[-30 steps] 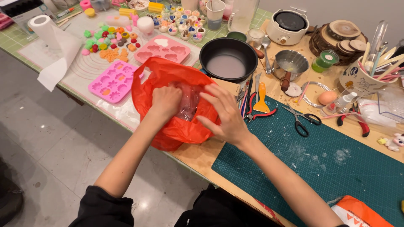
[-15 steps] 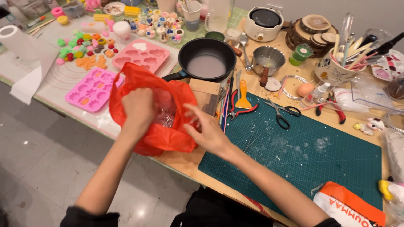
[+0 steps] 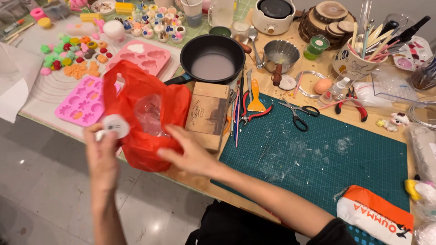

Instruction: Kneading and rolling a piece of white clay-like material by hand on a cutting mat.

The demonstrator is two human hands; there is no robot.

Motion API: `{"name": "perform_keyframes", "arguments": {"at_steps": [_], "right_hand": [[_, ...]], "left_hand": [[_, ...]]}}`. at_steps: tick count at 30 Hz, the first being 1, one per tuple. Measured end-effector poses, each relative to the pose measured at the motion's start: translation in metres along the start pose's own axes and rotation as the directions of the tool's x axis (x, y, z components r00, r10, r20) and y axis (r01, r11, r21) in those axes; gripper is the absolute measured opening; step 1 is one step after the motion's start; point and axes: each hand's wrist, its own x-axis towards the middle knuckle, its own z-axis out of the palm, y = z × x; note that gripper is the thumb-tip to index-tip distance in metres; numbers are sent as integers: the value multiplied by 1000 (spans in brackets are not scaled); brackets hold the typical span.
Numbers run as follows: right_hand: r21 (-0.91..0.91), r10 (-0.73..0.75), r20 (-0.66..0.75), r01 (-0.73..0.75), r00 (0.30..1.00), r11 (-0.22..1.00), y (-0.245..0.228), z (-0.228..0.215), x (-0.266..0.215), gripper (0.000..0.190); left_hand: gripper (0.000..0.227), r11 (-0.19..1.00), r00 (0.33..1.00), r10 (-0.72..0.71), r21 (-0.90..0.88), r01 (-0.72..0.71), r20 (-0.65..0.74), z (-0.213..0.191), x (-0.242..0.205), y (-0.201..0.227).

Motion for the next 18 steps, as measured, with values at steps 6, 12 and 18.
{"name": "perform_keyframes", "arguments": {"at_steps": [6,12,18], "right_hand": [[-172,-203,110,219,973,960,18,3,2,81],[-124,-174,181,198,968,972,-13,-18,2,53],[-340,-260,130,290,957,895,-17,-35,-4,42]], "left_hand": [[31,892,965,58,420,-165,256,102,20,17],[33,726,948,-31,659,-197,317,114,42,-7],[35,716,942,9,655,-240,336,106,78,-50]]}}
